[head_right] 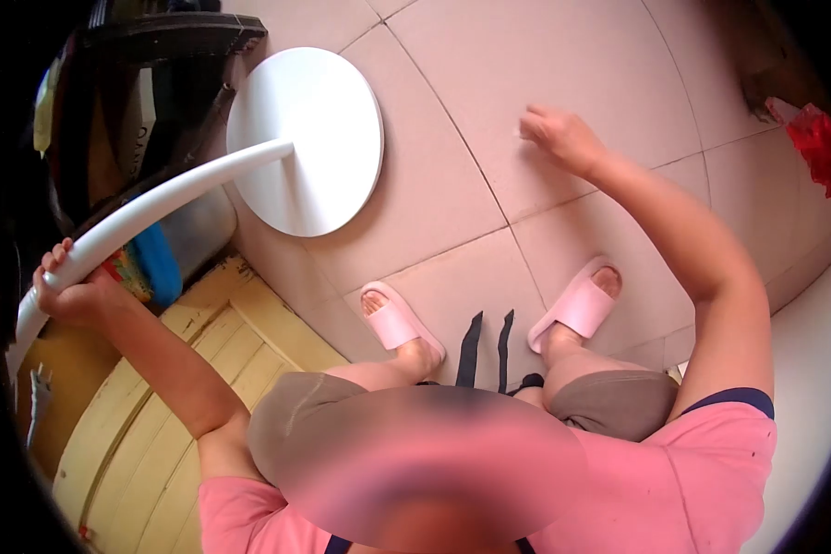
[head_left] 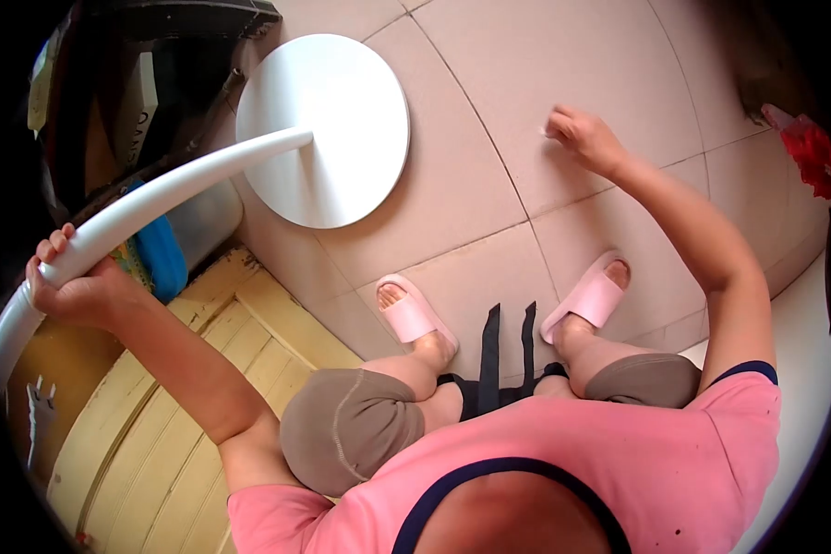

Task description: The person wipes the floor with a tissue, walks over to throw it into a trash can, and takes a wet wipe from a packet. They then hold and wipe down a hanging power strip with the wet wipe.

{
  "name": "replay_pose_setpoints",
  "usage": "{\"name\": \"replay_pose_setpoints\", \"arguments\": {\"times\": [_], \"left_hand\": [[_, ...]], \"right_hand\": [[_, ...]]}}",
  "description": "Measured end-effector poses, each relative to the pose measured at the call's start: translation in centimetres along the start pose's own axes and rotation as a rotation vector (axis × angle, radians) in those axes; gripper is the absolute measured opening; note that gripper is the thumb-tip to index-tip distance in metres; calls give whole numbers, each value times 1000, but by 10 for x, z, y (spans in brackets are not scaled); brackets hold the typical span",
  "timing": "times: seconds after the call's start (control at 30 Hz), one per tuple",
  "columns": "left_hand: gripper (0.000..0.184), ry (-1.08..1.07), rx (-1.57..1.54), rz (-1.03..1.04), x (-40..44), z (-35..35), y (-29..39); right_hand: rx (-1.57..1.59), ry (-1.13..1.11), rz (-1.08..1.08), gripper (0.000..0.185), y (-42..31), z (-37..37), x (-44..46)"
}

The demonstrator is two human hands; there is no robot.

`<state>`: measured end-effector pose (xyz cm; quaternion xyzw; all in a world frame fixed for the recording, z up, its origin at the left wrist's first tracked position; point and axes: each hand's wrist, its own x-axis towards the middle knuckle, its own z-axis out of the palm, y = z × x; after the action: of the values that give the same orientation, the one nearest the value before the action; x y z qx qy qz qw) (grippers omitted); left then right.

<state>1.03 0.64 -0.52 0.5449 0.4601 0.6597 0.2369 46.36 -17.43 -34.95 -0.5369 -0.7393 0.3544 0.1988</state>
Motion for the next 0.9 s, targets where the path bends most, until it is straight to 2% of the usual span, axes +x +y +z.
{"name": "replay_pose_setpoints", "arguments": {"times": [0.03,0.13,0.27,0.37,0.43,0.47,0.53,0.67,0.8,0.83,0.9], "left_hand": [[19,14,8,8,-4,4,3],[18,26,-3,5,-12,12,10],[17,0,-55,23,-16,14,13],[16,-27,-71,60,-18,16,15],[15,-43,-87,82,-17,15,13],[15,-39,-100,81,-17,15,13],[14,-45,-131,70,-14,8,12],[23,80,117,130,-22,28,12],[29,43,353,103,-24,24,16],[31,29,389,76,-25,26,18],[37,15,431,-13,-24,22,25]], "right_hand": [[87,69,44,3,-8,-1,19],[254,180,-45,5,-33,13,65],[303,195,-122,5,-62,18,95],[392,216,-65,4,-68,16,93],[540,165,186,5,-67,11,87],[532,178,192,5,-64,10,85],[674,207,339,8,-53,7,76],[761,331,434,10,-56,-12,73],[1101,478,482,18,-106,-28,77],[1111,490,484,18,-123,-24,76],[982,462,354,25,-157,-11,70]]}}
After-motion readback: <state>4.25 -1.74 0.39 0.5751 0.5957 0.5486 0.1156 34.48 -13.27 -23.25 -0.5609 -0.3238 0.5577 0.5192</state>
